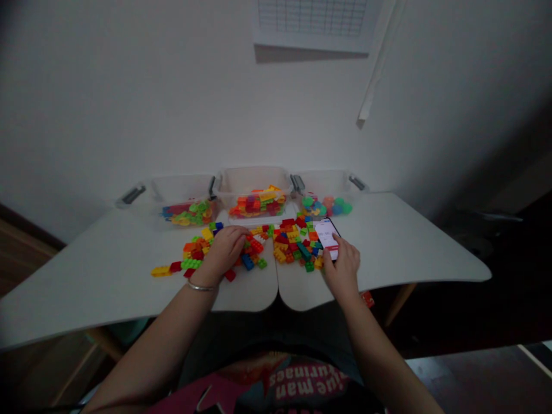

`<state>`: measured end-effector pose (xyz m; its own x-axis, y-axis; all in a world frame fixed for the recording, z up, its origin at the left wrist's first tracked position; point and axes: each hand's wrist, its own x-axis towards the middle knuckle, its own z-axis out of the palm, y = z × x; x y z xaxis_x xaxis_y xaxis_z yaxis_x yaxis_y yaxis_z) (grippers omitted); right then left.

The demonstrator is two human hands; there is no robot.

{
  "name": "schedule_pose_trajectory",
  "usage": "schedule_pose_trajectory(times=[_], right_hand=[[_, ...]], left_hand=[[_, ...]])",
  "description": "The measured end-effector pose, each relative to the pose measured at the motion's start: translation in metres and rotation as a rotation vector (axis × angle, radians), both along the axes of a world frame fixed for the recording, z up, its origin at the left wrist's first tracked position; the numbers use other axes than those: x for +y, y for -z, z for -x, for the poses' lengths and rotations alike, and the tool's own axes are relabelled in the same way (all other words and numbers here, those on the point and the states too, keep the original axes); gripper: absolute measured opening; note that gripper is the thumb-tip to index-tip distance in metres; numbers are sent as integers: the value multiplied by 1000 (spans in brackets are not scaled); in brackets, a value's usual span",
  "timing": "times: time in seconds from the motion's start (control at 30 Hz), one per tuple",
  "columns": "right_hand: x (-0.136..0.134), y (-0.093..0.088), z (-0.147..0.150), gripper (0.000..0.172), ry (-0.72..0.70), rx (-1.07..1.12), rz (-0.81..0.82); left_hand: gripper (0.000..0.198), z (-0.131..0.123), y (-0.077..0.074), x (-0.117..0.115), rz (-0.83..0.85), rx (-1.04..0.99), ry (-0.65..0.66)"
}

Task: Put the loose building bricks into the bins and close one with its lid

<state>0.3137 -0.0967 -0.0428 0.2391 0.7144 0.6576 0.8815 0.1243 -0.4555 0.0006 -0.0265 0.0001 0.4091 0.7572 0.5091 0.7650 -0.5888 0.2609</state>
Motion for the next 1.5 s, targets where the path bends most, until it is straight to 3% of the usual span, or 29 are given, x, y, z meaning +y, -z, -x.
schedule_pose_trajectory(times=[0.2, 0.43, 0.73, 0.93, 1.07, 1.13, 1.2, 1.3, 1.4, 1.5], right_hand=[[8, 4, 18, 57, -190, -75, 24], [10, -3, 43, 70, -227, -151, 173], [27, -8, 62, 63, -273, -189, 278], [41, -7, 65, 53, -279, -144, 207], [50, -12, 66, 45, -318, -85, 155], [53, -14, 65, 42, -373, -75, 135], [55, -15, 64, 40, -414, -66, 117], [56, -15, 62, 36, -439, -36, 96], [53, -14, 62, 33, -427, -12, 80], [49, -15, 64, 31, -431, -42, 57]], left_hand=[[29, -1, -2, -3, 3, -17, -2], [28, -1, -5, -4, -3, -32, 8], [30, 0, -4, -6, 16, -1, -11], [31, -2, -1, -3, 28, 14, 3], [32, -3, -8, -4, -16, -15, 3], [33, 2, -15, -8, -40, -22, -96], [41, 13, -23, -13, -19, -3, -312], [58, 38, -27, -24, 153, 36, -673], [66, 64, -19, -32, 346, -19, -964], [70, 77, -10, -34, 423, -54, -1000]])
